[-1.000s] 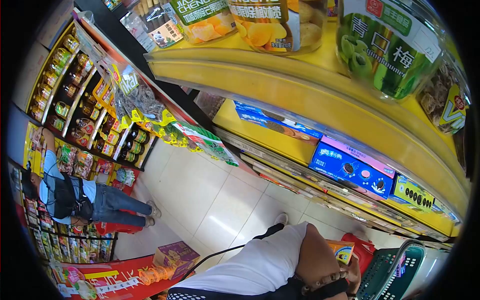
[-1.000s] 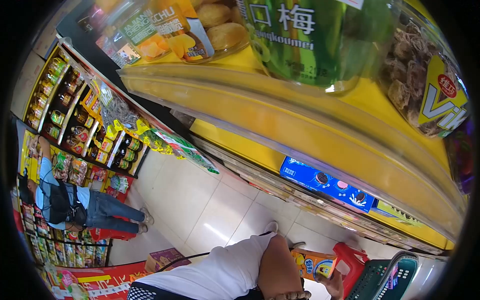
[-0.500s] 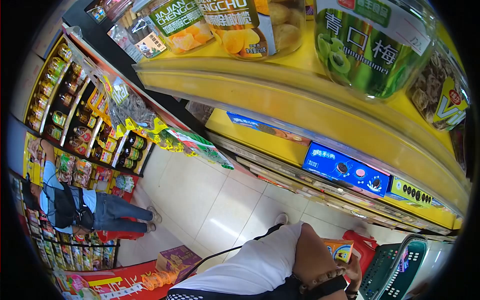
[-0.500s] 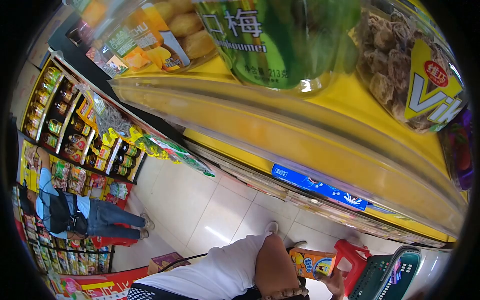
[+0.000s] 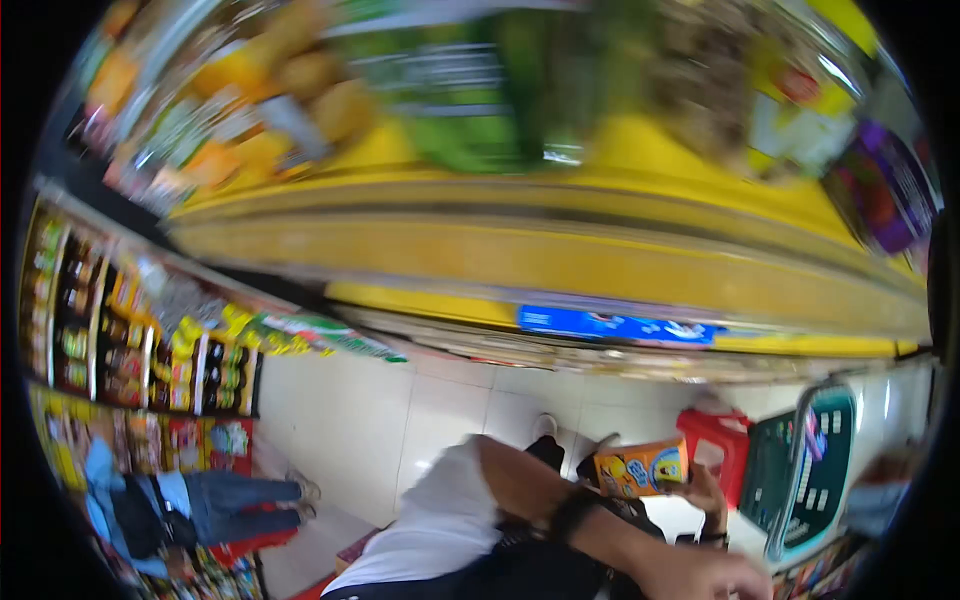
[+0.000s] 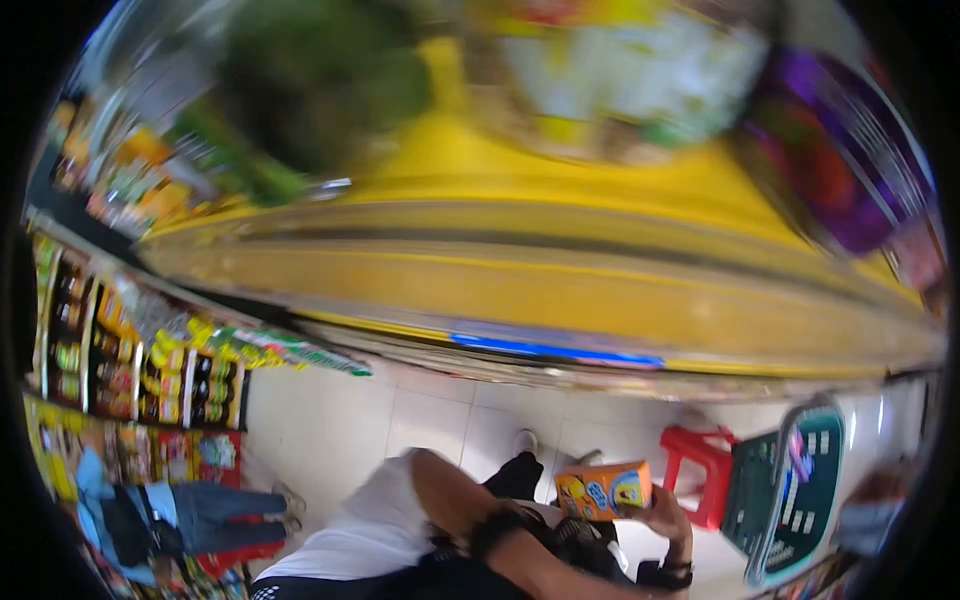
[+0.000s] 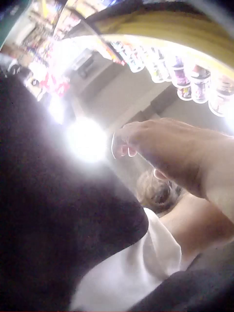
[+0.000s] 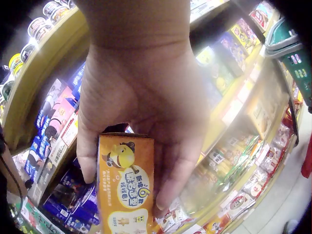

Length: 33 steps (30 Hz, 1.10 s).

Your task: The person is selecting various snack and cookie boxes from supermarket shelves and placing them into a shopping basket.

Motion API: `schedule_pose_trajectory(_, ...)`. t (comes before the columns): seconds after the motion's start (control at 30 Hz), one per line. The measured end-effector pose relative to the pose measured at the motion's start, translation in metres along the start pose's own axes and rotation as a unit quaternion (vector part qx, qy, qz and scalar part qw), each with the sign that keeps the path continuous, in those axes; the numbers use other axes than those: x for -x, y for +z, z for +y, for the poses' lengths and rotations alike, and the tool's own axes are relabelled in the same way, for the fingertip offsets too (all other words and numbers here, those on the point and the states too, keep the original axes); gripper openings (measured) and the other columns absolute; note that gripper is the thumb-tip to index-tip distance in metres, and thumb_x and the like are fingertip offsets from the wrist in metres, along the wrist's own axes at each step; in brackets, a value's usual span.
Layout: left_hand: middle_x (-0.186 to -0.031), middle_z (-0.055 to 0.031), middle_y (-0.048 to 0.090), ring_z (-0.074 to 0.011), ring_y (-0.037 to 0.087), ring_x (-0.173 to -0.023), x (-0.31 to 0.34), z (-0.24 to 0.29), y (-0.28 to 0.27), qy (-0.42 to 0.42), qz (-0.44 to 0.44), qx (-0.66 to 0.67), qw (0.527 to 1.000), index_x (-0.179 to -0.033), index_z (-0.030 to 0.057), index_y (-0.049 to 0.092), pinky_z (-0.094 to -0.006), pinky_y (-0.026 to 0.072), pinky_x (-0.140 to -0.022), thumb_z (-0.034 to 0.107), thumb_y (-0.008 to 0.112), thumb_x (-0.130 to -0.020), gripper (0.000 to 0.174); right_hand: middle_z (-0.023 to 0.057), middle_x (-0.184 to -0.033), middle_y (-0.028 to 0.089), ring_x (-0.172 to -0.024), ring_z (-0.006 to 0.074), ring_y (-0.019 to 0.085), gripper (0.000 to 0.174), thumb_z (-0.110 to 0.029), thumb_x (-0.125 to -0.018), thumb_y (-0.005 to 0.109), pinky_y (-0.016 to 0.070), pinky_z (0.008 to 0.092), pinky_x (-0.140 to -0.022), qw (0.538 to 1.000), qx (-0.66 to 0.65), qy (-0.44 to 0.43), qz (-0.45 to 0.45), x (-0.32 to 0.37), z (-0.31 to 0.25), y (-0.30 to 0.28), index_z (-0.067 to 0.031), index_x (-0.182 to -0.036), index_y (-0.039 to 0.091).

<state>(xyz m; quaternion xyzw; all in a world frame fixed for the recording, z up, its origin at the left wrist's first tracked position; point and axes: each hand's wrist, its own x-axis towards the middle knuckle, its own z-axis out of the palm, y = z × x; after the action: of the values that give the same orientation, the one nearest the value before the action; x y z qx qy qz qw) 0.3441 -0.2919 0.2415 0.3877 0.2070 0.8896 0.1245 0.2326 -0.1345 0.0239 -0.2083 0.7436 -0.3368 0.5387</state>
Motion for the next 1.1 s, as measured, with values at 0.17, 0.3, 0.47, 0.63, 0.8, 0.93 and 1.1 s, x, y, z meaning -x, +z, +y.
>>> schedule_pose_trajectory(0.17,-0.125,-0.0106,0.050,-0.0208,0.046,-0.116,0.080,0.046,-0.064,-0.121,0.309,0.071,0.941,-0.131,-0.0041,0.040,-0.0337,0.0341,-0.098,0.005,0.049,-0.077,0.056,0.0098,-0.102,0.065,-0.092,0.0123,0.059,0.053,-0.021,-0.069,0.078,0.0477,0.0302,-0.083,0.998,-0.035,-0.048,0.003,0.014,0.000,-0.005,0.0019,-0.111,0.057)
schedule_pose_trajectory(0.3,-0.125,-0.0129,0.049,-0.0207,0.045,-0.116,0.090,0.052,-0.073,-0.070,0.339,0.084,0.934,-0.130,-0.0035,0.042,-0.0391,0.0339,-0.097,0.001,0.046,-0.073,0.057,0.0105,-0.103,0.065,-0.092,0.0172,0.061,0.053,-0.024,-0.068,0.078,0.0462,0.0305,-0.086,0.999,0.009,0.028,0.026,0.028,-0.034,-0.003,-0.0011,-0.112,0.058)
schedule_pose_trajectory(0.47,-0.125,-0.0130,0.049,-0.0216,0.045,-0.114,0.083,0.037,-0.076,-0.059,0.332,0.102,0.936,-0.131,-0.0015,0.043,-0.0375,0.0332,-0.096,0.003,0.042,-0.075,0.055,0.0106,-0.101,0.066,-0.092,0.0171,0.062,0.052,-0.024,-0.068,0.078,0.0462,0.0300,-0.086,0.999,-0.012,0.017,0.034,0.038,-0.026,-0.009,-0.0011,-0.110,0.059)
schedule_pose_trajectory(0.63,-0.115,-0.0136,0.055,-0.0238,0.050,-0.105,0.049,0.018,-0.080,-0.040,0.362,0.079,0.928,-0.125,-0.0030,0.048,-0.0368,0.0371,-0.092,0.006,0.044,-0.080,0.046,0.0105,-0.101,0.066,-0.092,0.0169,0.062,0.051,-0.024,-0.068,0.078,0.0462,0.0296,-0.086,0.999,-0.033,-0.010,0.023,0.040,0.013,-0.037,-0.0007,-0.110,0.059)
schedule_pose_trajectory(0.8,-0.105,-0.0121,0.062,-0.0198,0.058,-0.095,0.021,0.007,-0.077,-0.114,0.476,-0.353,0.797,-0.109,-0.0045,0.059,-0.0283,0.0455,-0.081,0.003,0.056,-0.084,0.026,0.0097,-0.101,0.065,-0.090,0.0155,0.060,0.053,-0.023,-0.068,0.079,0.0476,0.0298,-0.082,0.999,-0.036,-0.029,0.002,0.048,0.049,-0.081,0.0003,-0.110,0.057)
schedule_pose_trajectory(0.93,-0.097,-0.0140,0.062,-0.0215,0.059,-0.095,0.042,0.024,-0.081,-0.050,0.557,-0.729,0.396,-0.093,0.0009,0.066,-0.0301,0.0450,-0.082,0.004,0.064,-0.080,0.014,0.0113,-0.098,0.067,-0.091,0.0183,0.063,0.051,-0.021,-0.065,0.079,0.0479,0.0309,-0.083,1.000,-0.008,-0.021,-0.022,0.049,0.076,-0.113,0.0013,-0.107,0.059)
schedule_pose_trajectory(1.1,-0.124,-0.0201,0.049,-0.0329,0.051,-0.109,0.062,0.073,-0.083,-0.076,0.504,-0.860,0.021,-0.117,0.0035,0.056,-0.0398,0.0411,-0.091,0.016,0.070,-0.077,0.044,0.0122,-0.097,0.067,-0.089,0.0195,0.064,0.054,-0.023,-0.063,0.080,0.0492,0.0310,-0.082,1.000,0.015,-0.008,-0.022,0.042,0.117,-0.138,0.0014,-0.106,0.060)
